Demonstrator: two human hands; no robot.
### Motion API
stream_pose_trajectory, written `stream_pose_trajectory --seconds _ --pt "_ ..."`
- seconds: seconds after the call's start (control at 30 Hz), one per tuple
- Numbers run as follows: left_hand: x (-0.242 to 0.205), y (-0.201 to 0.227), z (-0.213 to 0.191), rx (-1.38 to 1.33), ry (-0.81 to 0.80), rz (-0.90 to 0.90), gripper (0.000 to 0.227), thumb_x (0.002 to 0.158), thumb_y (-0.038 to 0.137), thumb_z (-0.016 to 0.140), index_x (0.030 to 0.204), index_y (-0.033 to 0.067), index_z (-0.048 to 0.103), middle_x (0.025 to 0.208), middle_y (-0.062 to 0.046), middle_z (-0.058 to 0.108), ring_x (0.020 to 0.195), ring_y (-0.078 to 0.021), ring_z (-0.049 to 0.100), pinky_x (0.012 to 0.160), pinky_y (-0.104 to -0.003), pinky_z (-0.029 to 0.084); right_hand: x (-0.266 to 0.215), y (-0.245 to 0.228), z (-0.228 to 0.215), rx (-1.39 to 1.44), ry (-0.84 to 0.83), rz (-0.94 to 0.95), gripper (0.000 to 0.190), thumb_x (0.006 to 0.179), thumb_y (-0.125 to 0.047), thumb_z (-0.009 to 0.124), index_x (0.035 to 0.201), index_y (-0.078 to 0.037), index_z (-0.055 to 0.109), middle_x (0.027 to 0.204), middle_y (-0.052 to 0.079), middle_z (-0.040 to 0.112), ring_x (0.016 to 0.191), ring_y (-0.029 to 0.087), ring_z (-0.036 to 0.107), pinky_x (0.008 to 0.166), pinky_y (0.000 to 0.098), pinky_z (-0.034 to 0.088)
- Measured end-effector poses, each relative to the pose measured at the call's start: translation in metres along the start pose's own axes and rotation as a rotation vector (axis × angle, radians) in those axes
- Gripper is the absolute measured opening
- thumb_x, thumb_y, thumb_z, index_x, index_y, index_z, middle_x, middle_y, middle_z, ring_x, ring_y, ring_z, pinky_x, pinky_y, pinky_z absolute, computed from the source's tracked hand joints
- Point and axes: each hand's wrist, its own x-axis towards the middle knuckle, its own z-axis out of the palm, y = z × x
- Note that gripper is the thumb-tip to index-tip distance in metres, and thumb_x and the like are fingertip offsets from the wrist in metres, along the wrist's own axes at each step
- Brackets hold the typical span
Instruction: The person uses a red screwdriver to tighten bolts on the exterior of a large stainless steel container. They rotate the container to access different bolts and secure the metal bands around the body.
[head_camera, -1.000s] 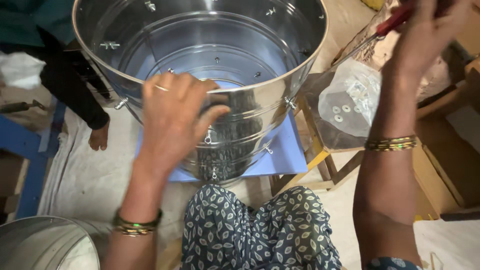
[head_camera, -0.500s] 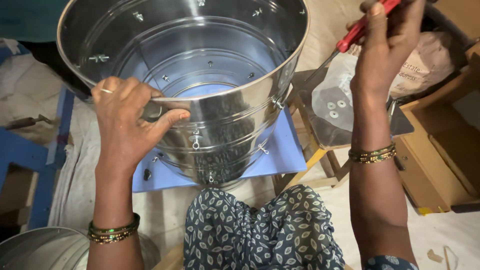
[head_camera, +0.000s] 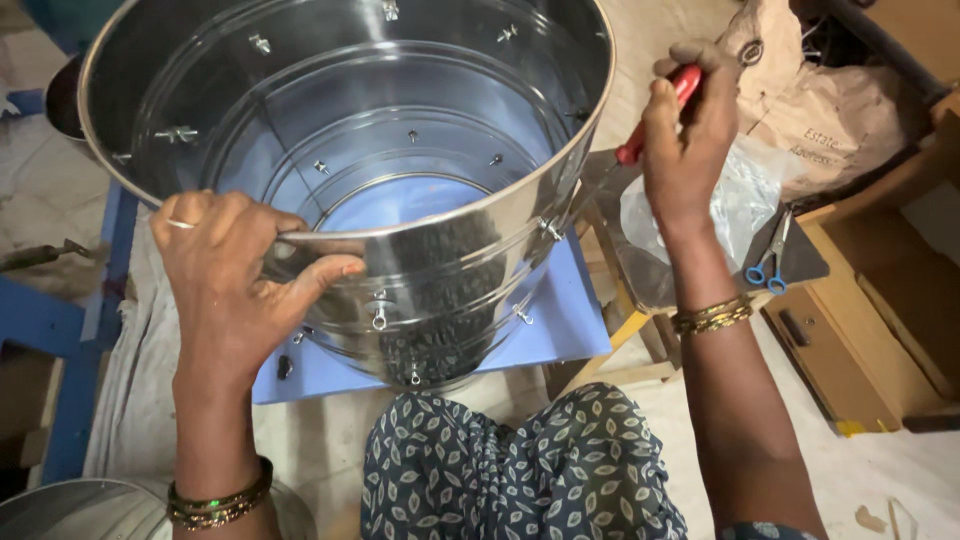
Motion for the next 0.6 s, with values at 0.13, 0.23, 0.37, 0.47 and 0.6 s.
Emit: stream_pose_trajectory --seconds 0.13,0.23,0.37,0.47,0.6 --pt "-0.002 -0.001 0.000 0.013 0.008 0.007 0.055 0.079 0.059 0.087 0.087 0.0090 0.067 0.084 -0.002 0.058 0.092 -0.0239 0.052 0.097 -0.041 0.034 -0.003 -0.003 -0.006 -0.602 0.008 -0.458 0.014 0.108 -0.010 0.058 0.115 -0.002 0.068 0.133 0.019 0.058 0.133 0.033 0.053 0.115 0.0454 0.043" --pt "-0.002 0.000 -0.001 0.022 0.003 -0.002 0.054 0.074 0.059 0.087 0.087 0.0107 0.067 0.086 -0.002 0.058 0.092 -0.0241 0.053 0.096 -0.042 0.034 0.012 -0.012 -0.024 -0.785 -0.143 -0.648 0.029 0.104 -0.030 0.063 0.112 -0.004 0.073 0.130 0.015 0.062 0.135 0.032 0.053 0.116 0.0509 0.037" --pt "-0.004 -0.001 0.001 0.013 0.011 0.009 0.055 0.073 0.060 0.087 0.087 0.0111 0.067 0.087 -0.002 0.059 0.093 -0.0245 0.053 0.098 -0.043 0.033 0.038 -0.031 -0.055 -0.937 -0.399 -0.986 0.059 0.086 -0.060 0.064 0.106 -0.005 0.075 0.113 0.010 0.067 0.122 0.030 0.056 0.105 0.0522 0.034" --pt "-0.005 -0.004 0.002 0.041 0.031 0.016 0.054 0.067 0.060 0.084 0.082 0.0112 0.067 0.083 -0.002 0.059 0.092 -0.0261 0.053 0.098 -0.046 0.033 0.055 -0.032 -0.064 -0.907 -0.617 -1.026 0.059 0.091 -0.060 0.068 0.112 -0.005 0.075 0.111 0.010 0.069 0.119 0.030 0.059 0.106 0.0492 0.044" --pt "-0.006 -0.004 0.005 0.039 -0.002 0.009 0.058 0.063 0.065 0.085 0.083 0.0128 0.068 0.082 0.000 0.061 0.089 -0.0236 0.052 0.100 -0.048 0.032 0.068 0.010 -0.071 -0.750 -0.813 -0.966 0.059 0.098 -0.058 0.068 0.113 -0.002 0.074 0.103 0.012 0.065 0.112 0.032 0.060 0.090 0.0434 0.053"
